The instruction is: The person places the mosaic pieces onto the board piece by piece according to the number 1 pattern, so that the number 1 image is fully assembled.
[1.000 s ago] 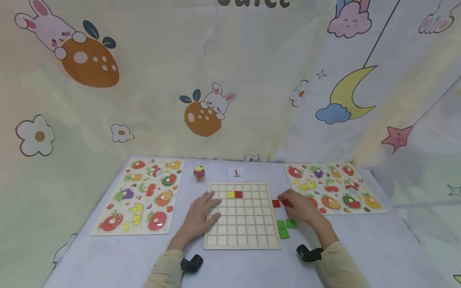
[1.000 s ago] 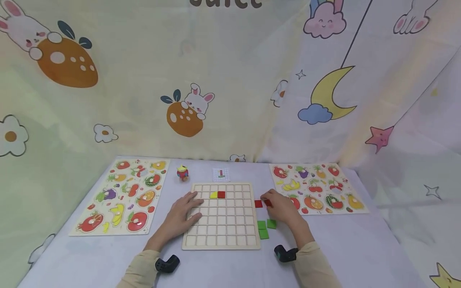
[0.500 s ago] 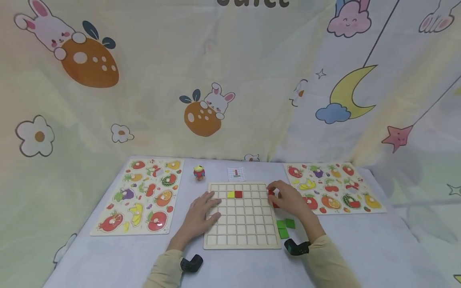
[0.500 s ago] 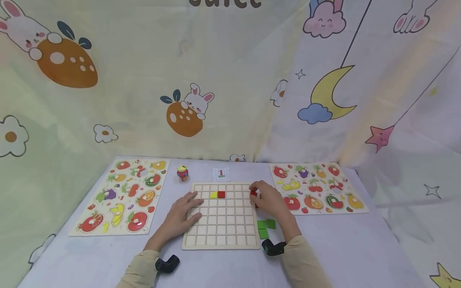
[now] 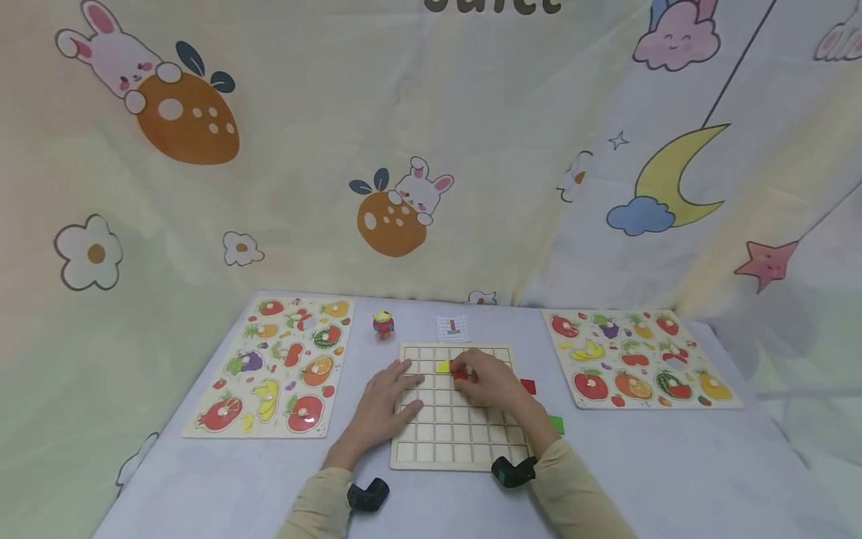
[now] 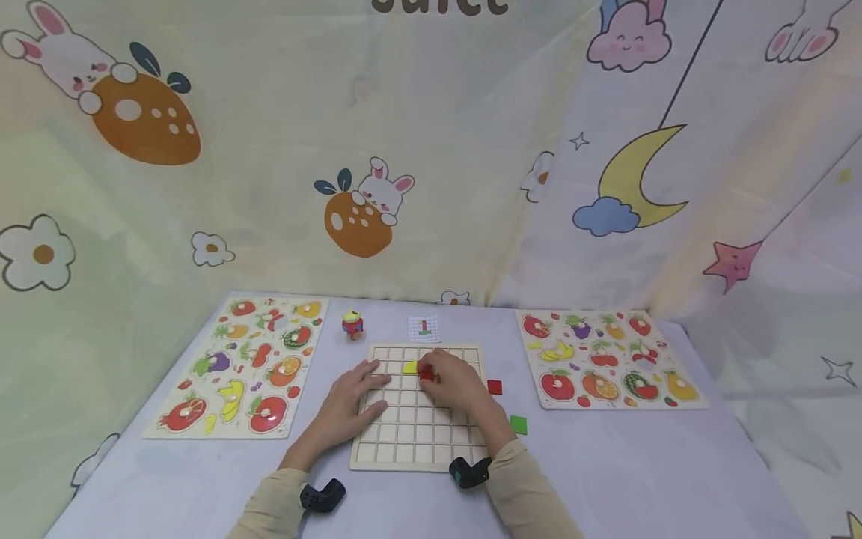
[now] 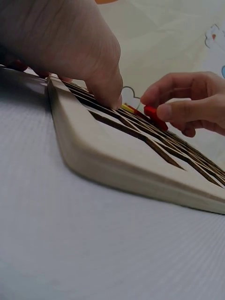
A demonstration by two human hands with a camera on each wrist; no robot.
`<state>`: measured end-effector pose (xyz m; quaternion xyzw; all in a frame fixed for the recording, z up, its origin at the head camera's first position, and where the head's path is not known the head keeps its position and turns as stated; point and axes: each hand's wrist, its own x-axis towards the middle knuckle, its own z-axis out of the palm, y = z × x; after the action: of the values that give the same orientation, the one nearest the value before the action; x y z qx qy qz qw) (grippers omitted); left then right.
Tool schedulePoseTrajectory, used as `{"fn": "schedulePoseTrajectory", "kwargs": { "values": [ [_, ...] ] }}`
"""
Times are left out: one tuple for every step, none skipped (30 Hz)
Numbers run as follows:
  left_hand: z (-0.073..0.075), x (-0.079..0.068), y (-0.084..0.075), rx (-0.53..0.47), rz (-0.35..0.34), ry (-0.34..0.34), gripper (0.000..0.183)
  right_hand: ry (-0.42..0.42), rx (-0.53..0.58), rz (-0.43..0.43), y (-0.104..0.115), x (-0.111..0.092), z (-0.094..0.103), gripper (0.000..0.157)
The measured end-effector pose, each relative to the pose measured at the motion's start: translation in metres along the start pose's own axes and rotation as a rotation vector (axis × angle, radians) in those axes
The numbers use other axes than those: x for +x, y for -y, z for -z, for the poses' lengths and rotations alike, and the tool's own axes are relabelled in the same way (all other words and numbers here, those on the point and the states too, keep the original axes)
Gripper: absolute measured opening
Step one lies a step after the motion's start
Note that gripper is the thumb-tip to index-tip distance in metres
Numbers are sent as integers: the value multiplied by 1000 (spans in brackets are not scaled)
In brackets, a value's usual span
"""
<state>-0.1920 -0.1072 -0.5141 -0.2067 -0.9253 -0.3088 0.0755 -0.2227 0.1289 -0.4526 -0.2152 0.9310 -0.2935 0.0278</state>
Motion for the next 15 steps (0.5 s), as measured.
{"fn": "schedulePoseTrajectory", "kwargs": {
  "values": [
    [0, 0, -1, 1, -3, -1, 43, 1, -2, 2, 0, 0, -2, 20],
    [0, 0, -1, 3, -4, 0, 43, 0, -7, 4, 0, 0, -3, 20],
    [0, 1, -1, 6, -4, 1, 43, -4, -18, 7, 0, 1, -4, 20],
    [1, 1, -2, 8, -4, 2, 43, -8, -24, 10, 0, 1, -5, 19],
    [1, 1, -2, 8, -3, 5, 43, -14, -30, 10, -1, 1, -6, 19],
    [1, 1, -2, 9, -2, 6, 43, -20, -37, 9, -1, 0, -6, 19],
    [1, 1, -2, 14, -5, 4, 43, -27, -40, 8, -1, 0, -6, 20],
    [1, 1, -3, 13, -5, 4, 43, -33, -46, 7, -2, -1, -6, 21],
    [1, 1, -3, 12, -6, 2, 43, -38, -54, 7, -2, -1, -6, 23],
    [2, 1, -3, 13, -7, 1, 43, -38, -59, -1, -3, -2, -6, 26],
    [2, 0, -3, 12, -12, -4, 42, -37, -66, -12, -3, -2, -6, 28],
    [2, 0, -3, 12, -14, -6, 42, -36, -74, -20, -4, -3, -6, 29],
    [2, 0, -3, 12, -14, -6, 42, -33, -79, -28, -5, -3, -5, 30],
    [2, 0, -3, 10, -9, -3, 43, -28, -84, -35, -6, -4, -5, 30],
    [2, 0, -3, 8, -6, -2, 43, -24, -86, -40, -7, -4, -5, 31]
  ]
}}
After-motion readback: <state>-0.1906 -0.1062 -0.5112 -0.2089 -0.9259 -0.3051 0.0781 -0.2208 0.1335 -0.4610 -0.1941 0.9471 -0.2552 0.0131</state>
